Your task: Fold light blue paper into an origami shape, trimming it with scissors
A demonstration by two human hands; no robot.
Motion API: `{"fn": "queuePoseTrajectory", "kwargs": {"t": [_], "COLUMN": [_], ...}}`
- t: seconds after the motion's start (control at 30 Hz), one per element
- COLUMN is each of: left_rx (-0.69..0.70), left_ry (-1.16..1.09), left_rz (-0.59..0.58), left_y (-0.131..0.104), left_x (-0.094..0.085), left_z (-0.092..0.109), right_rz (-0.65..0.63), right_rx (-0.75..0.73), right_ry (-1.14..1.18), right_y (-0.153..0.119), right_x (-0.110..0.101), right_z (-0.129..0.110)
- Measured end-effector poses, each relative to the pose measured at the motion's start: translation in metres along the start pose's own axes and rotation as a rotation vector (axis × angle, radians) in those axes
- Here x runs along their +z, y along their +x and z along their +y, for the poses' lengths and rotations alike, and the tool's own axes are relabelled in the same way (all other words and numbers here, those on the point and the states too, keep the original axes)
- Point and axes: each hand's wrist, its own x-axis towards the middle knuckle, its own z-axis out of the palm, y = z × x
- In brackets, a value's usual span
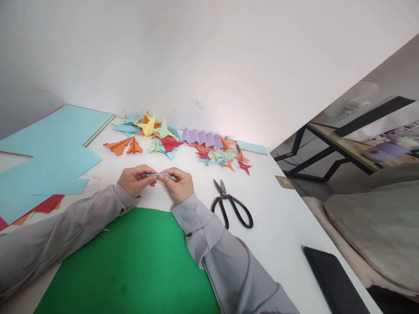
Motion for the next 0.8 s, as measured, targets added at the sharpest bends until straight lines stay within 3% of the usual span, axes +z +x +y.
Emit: {"fn": "queuePoseTrajectory", "kwargs": {"t": [0.37, 0.8], "left_rx": [-0.219, -0.216], "left_ry": [0.011, 0.029], "left_rz": [-0.008, -0.118], "left_y": [-0.003, -0.004], "left_x": [0.003, 0.000], "left_z": [0.007, 0.009], "right_rz": [-0.015, -0.103], "right_rx": [0.044, 0.036], "right_ry": [-0.025, 0.018], "right_y": [-0.001, -0.001], "right_x": [-0.001, -0.004], "right_z": [-0.002, -0.003]}}
